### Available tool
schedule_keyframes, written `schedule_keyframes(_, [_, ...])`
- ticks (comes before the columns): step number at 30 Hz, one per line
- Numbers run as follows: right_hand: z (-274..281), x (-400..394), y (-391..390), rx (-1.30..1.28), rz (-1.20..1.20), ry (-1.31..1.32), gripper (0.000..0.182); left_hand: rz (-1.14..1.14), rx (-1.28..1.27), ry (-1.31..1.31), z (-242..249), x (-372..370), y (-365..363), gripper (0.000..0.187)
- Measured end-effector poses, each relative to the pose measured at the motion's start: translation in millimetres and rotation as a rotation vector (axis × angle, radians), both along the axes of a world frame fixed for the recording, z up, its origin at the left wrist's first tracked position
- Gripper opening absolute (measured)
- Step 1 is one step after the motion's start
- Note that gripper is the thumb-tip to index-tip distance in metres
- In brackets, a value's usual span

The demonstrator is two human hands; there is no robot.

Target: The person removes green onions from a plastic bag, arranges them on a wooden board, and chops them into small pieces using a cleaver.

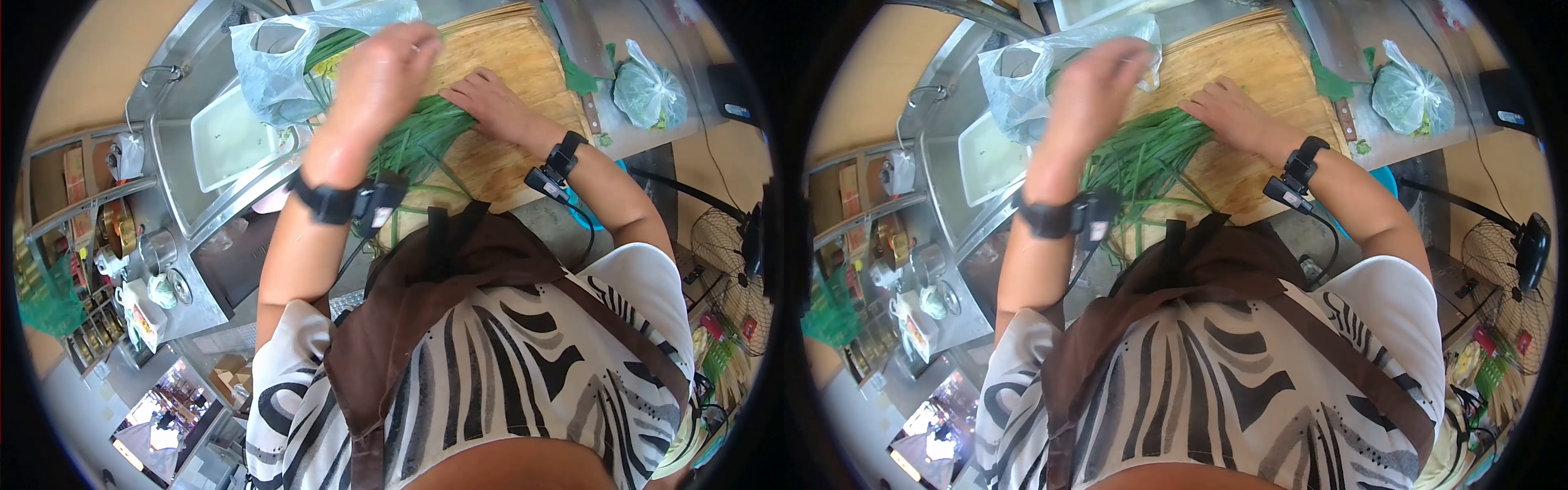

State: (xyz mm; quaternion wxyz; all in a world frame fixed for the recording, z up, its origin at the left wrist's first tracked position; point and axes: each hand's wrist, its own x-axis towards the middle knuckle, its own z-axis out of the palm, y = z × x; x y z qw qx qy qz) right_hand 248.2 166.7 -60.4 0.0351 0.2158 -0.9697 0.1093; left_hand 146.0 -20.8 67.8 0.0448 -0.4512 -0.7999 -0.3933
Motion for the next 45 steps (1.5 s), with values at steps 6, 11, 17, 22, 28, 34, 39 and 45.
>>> schedule_keyframes(6, [2.3, 15.6, -6.5, 0.096, -0.229, 0.078, 0.076, -0.179, -0.535, -0.218, -122.6, 11.6, 31.2, 0.049])
schedule_keyframes(11, [40.3, 59.7, -19.9, -0.074, -0.266, 0.099, 0.074, -0.188, -0.565, -0.119, -124.1, 16.5, 9.9, 0.083])
schedule_keyframes(17, [0.9, 90.8, -22.4, -0.168, -0.22, 0.149, 0.061, -0.223, -0.628, -0.072, -122.5, 17.6, 16.7, 0.094])
schedule_keyframes(22, [12.2, 64.1, -12.0, -0.056, -0.486, 0.089, 0.044, -0.219, -0.547, -0.288, -105.8, 29.6, 16.6, 0.097])
schedule_keyframes(28, [38.2, 59.8, -16.9, -0.029, -0.476, 0.323, 0.027, -0.172, -0.62, 0.059, -129.2, 31.7, 9.3, 0.104])
schedule_keyframes(34, [-25.5, 115.9, -52.4, -0.23, -0.033, -0.088, 0.021, -0.228, -0.659, -0.02, -132.1, 24.8, 7.7, 0.108])
schedule_keyframes(39, [-35.8, 111.5, -70.5, -0.121, 0.085, -0.053, 0.016, -0.206, -0.607, -0.01, -124.9, 32.7, 5.5, 0.109])
schedule_keyframes(45, [-17.3, 85.5, -23.7, -0.011, -0.397, 0.059, 0.017, -0.192, -0.535, 0.046, -139.4, 45.1, 3.7, 0.107])
